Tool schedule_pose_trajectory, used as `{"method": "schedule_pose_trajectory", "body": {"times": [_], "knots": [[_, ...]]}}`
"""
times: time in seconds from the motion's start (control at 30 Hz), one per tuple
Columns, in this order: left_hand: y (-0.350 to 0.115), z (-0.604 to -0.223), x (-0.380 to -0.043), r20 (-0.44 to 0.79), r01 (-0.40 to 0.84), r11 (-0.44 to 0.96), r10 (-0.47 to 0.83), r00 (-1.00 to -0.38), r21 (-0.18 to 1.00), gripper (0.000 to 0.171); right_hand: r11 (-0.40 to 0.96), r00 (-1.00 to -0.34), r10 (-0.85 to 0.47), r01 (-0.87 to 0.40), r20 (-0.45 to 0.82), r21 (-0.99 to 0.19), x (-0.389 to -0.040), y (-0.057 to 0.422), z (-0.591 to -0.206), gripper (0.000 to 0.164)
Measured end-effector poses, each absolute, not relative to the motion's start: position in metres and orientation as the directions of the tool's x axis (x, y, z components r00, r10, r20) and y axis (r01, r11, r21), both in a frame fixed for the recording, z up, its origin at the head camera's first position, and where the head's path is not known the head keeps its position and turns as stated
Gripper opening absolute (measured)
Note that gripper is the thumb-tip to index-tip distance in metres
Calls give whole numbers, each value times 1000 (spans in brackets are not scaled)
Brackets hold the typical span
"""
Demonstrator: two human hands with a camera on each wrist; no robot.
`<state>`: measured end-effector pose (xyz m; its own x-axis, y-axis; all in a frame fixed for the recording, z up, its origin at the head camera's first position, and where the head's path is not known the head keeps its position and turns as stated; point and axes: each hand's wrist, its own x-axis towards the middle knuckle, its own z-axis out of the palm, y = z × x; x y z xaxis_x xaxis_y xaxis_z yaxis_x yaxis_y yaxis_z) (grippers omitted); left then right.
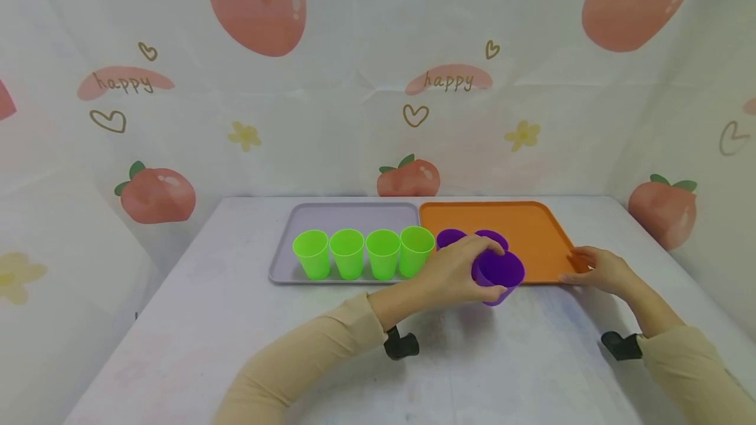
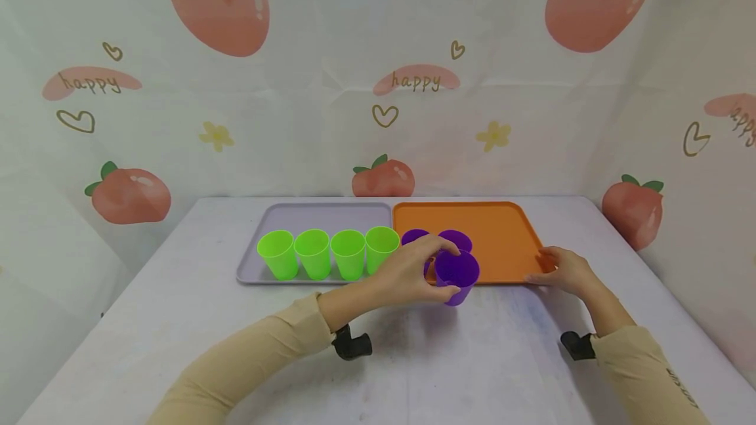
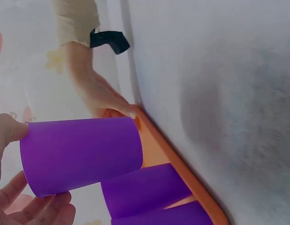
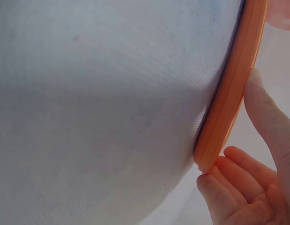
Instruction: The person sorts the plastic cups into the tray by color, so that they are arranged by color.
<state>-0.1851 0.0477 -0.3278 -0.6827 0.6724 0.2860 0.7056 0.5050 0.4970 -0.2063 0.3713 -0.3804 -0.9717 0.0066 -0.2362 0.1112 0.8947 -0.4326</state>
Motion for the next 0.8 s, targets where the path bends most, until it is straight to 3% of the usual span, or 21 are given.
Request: {"method": "schedule_pose_trajectory", "body": {"times": [0.23, 0.5, 0.8], "knots": [[62, -322, -189, 285, 718, 481, 692, -664, 503, 46, 901, -977, -3, 90, -214, -425, -205, 372, -380, 95], [78, -317, -201, 318, 771, 425, 734, -600, 473, 47, 905, -978, -4, 84, -207, -417, -204, 371, -380, 95], [93, -313, -210, 274, 769, 454, 749, -603, 451, 47, 907, -978, -1, 86, -207, -412, -204, 371, -379, 95]]}}
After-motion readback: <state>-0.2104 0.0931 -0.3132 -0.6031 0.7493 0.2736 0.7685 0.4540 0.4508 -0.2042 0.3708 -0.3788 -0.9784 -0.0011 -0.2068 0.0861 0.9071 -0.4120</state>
